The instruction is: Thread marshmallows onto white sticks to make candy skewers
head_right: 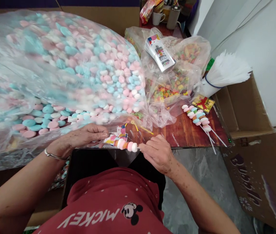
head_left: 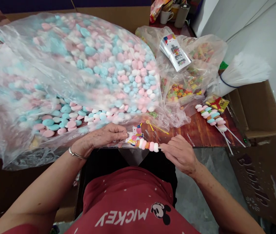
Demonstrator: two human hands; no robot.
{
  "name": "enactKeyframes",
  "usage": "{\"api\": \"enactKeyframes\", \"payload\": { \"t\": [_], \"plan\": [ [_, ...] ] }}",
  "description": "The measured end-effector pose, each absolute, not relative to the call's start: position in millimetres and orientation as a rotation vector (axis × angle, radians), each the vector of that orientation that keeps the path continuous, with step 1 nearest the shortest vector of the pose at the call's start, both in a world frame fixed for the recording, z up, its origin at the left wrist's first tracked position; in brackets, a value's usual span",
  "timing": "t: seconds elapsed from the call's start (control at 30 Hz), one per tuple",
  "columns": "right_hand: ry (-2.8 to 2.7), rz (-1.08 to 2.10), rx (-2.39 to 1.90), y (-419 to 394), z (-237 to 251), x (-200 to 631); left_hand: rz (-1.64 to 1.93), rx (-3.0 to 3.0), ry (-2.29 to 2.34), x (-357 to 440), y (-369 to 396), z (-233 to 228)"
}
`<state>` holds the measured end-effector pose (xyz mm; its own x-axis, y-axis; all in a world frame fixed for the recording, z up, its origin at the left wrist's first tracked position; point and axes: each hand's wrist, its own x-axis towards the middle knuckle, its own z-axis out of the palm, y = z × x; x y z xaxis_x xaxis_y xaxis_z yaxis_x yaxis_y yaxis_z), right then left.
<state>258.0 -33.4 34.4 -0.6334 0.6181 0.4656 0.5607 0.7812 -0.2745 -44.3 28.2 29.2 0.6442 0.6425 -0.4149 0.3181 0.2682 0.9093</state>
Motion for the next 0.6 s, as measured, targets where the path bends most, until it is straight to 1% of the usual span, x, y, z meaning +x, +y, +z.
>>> {"api": "enactKeyframes", "payload": {
  "t": [0.2,0.37,0.47,0.6],
  "plan": [
    [-2.435,-0.091,-0.89,-35.5,40.2,257.2,0.393,1.403,0.923,-44.8,29.8,18.2],
    [-2.467,-0.199,-0.946,-42.2,40.5,246.6,0.421,1.425,0.924,-41.6,32.0,18.3],
    [-2.443,-0.114,-0.976,-45.3,32.3,239.9,0.39,1.429,0.887,-39.8,34.3,22.5],
    [-2.302,0.127,-1.07,-47.7,18.4,235.5,0.363,1.331,0.91,-41.1,35.8,30.5]
  ]
}}
